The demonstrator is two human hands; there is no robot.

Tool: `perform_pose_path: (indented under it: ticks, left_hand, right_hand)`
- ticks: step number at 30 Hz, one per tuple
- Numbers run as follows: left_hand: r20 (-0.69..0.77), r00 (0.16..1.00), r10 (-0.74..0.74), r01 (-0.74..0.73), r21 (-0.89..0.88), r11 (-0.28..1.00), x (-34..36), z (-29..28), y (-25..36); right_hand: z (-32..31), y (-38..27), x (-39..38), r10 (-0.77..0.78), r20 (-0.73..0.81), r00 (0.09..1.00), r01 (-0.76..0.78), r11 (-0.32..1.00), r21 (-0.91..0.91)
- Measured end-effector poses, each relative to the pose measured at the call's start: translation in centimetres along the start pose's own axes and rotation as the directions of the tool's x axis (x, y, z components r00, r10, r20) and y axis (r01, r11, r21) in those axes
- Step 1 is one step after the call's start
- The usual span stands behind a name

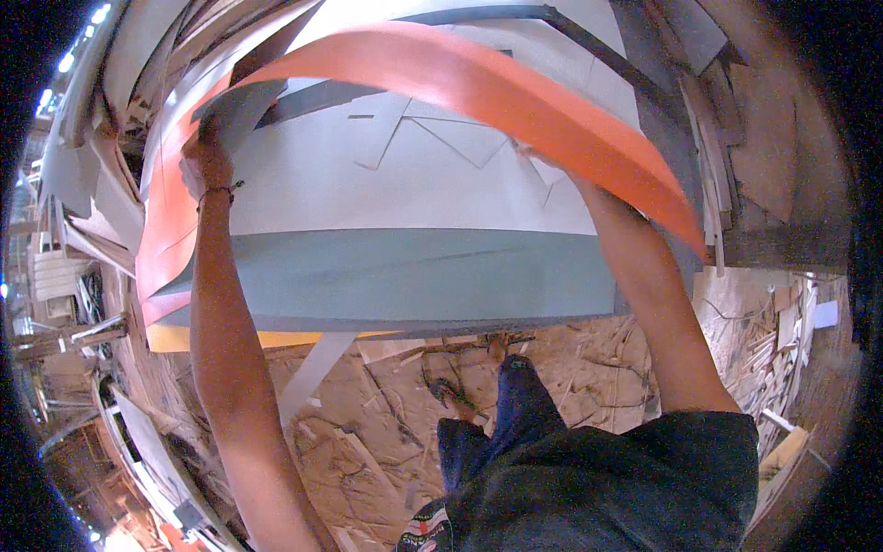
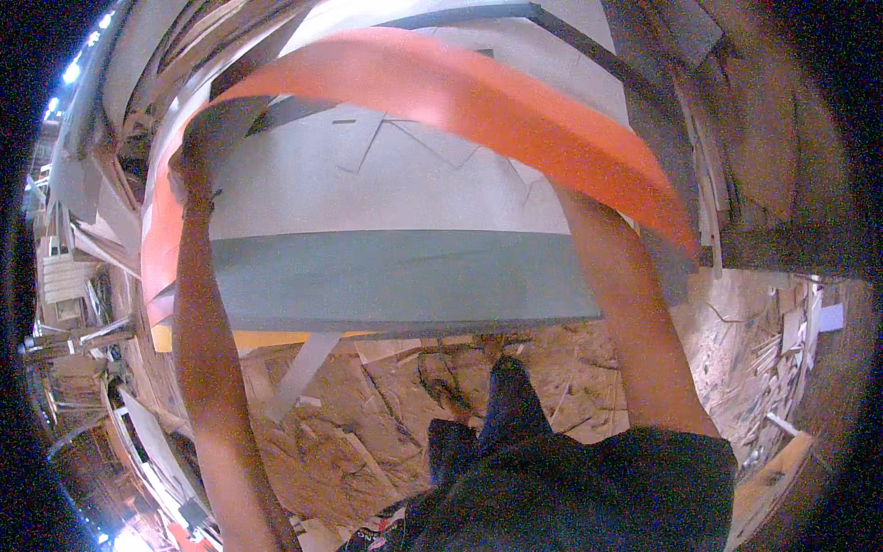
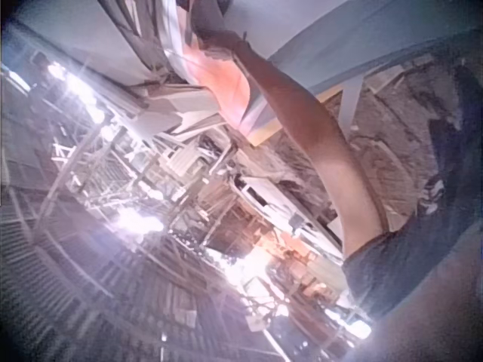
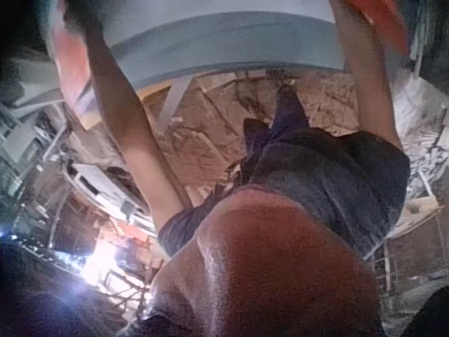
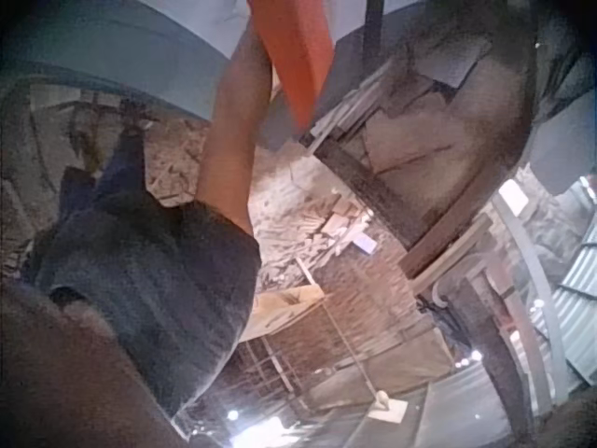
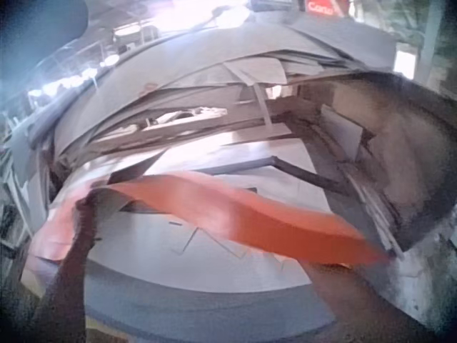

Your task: The person selects laminate strips from a pile and applies them to the surface of a curved wooden structure.

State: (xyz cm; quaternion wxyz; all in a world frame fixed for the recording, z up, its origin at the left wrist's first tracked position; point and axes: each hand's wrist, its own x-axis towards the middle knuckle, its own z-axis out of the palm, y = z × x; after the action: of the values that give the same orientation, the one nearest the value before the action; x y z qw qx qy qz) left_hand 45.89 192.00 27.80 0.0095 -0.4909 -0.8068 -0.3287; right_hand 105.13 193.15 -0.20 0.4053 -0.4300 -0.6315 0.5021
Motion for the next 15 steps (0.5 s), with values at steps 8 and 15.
perform_pose_path:
  ticks: [8,15]
  left_hand:
    - [0.065,0.997,0.039,-0.058,0.316,0.947,-0.2,-1.3,-2.1]
    - [0.155,0.988,-0.022,-0.008,0.190,0.982,-5.2,-0.2,1.4]
  right_hand:
    - [6.9,-13.3,-6.1,0.022,-0.003,1.000,-0.017,0.676,-0.737]
    - [7.2,-17.4,-16.7,0.246,0.293,0.924,0.098,0.587,-0.804]
